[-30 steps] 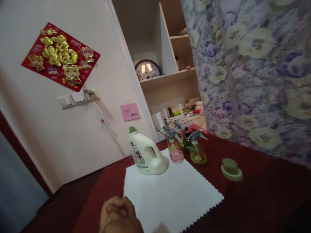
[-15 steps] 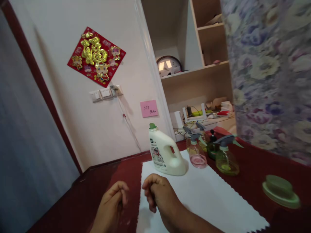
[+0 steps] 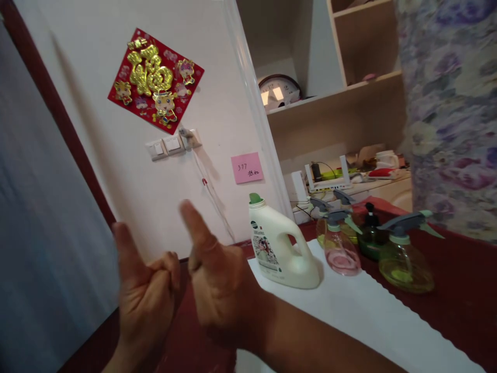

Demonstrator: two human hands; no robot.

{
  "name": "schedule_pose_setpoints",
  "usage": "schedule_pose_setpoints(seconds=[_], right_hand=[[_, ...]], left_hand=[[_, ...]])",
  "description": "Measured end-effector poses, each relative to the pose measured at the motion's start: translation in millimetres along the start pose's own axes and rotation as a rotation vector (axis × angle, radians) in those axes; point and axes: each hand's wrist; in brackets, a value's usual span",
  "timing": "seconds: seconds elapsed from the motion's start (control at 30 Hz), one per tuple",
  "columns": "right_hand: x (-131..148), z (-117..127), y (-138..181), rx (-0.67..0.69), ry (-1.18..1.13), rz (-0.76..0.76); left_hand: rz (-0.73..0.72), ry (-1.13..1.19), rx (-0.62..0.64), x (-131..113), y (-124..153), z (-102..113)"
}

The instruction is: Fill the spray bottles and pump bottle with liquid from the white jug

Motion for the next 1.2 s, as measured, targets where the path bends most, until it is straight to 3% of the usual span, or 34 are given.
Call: schedule_pose_setpoints(seconds=[0.07,0.17,0.27,0.33,0.4,0.47,0.9,1.2], right_hand=[[-5,0,-17,0.010,0.113,0.154],[-32,0,-42,-0.068,0.183,0.048],[-68,0,-66,-0.048,0.238,-0.215],[-89,0,-79,-0.027,0.266,-0.365],[-105,-1,-89,-0.020,0.276,-0.504],[-114,-2,-93,-0.005,0.277,-0.594],[-117,2,-88,0.033,0.264,-0.679],[-109,6,-89,0.119,0.396,-0.735]], left_hand=[[-0.150,-0.067,-0.058,-4,-16,-3],[-0.198,-0.213,-0.043,5,-46,-6],[-0.059,-0.201,0.016,28,-79,-6],[0.134,-0.136,0.063,44,-96,-6],[0.295,-0.083,0.102,56,-106,-6],[0.368,-0.050,0.124,63,-109,-8],[0.402,-0.086,0.133,57,-109,-3],[0.395,-0.101,0.161,55,-107,-2]])
Point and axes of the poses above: each hand's wrist, its own y-axis away from the middle knuckle, its own z-axis out of the back of the hand, x = y × z, and after that the axes turned 3 degrees about -z, right-handed
